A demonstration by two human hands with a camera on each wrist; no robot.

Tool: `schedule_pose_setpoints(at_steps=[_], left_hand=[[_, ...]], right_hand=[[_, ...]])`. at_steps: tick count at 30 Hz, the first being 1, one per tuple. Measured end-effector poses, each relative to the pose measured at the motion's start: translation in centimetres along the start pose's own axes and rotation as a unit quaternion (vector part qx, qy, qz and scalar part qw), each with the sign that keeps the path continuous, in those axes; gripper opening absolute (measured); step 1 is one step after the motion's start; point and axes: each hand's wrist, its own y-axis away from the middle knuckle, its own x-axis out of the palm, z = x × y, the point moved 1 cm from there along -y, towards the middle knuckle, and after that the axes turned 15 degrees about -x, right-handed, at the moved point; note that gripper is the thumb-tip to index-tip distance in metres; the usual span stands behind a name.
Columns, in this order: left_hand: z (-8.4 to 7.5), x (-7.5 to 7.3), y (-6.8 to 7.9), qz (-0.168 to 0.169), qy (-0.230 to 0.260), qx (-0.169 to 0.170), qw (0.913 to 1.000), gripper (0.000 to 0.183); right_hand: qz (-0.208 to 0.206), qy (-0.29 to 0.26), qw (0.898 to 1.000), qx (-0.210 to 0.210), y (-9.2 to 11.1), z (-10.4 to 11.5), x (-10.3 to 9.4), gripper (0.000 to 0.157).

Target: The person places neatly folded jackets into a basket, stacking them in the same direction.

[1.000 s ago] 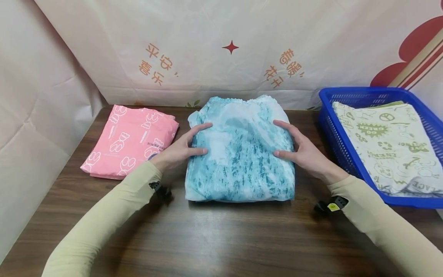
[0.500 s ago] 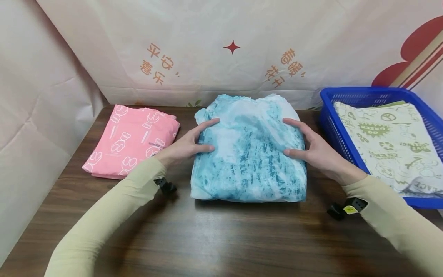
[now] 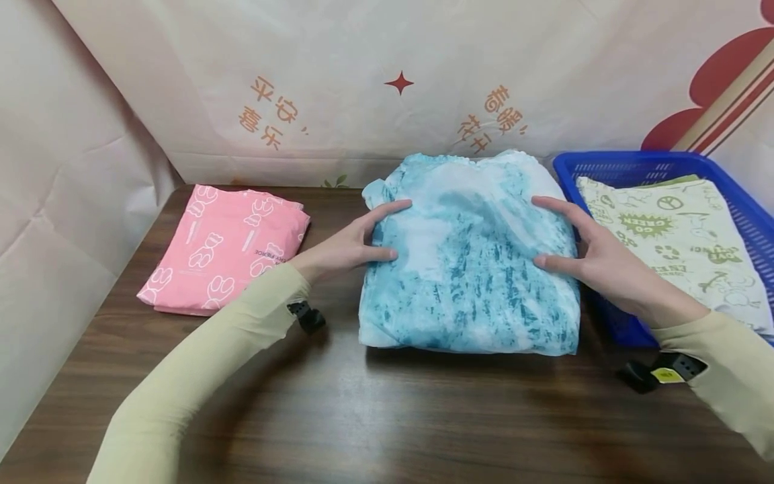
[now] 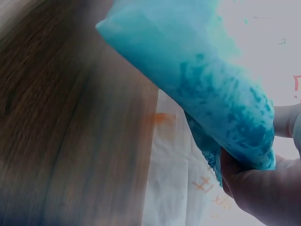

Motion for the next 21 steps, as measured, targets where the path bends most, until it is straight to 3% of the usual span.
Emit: schedule_pose_setpoints(at_steps=[15,21], left_hand=[[-2.1,1.9,-4.1,0.02,-0.039,0.067,0.9968,0.072],[-3.0,2.7,-5.3,0.023,-0.037,0.065,0.9969,0.071]], right_hand=[[-0.022,0.04,0.999,0.013,2.0,-1.2,-3.7,0.081],[-0.03,0.059,0.997,0.033,2.3,-1.9,-5.0,0.08]])
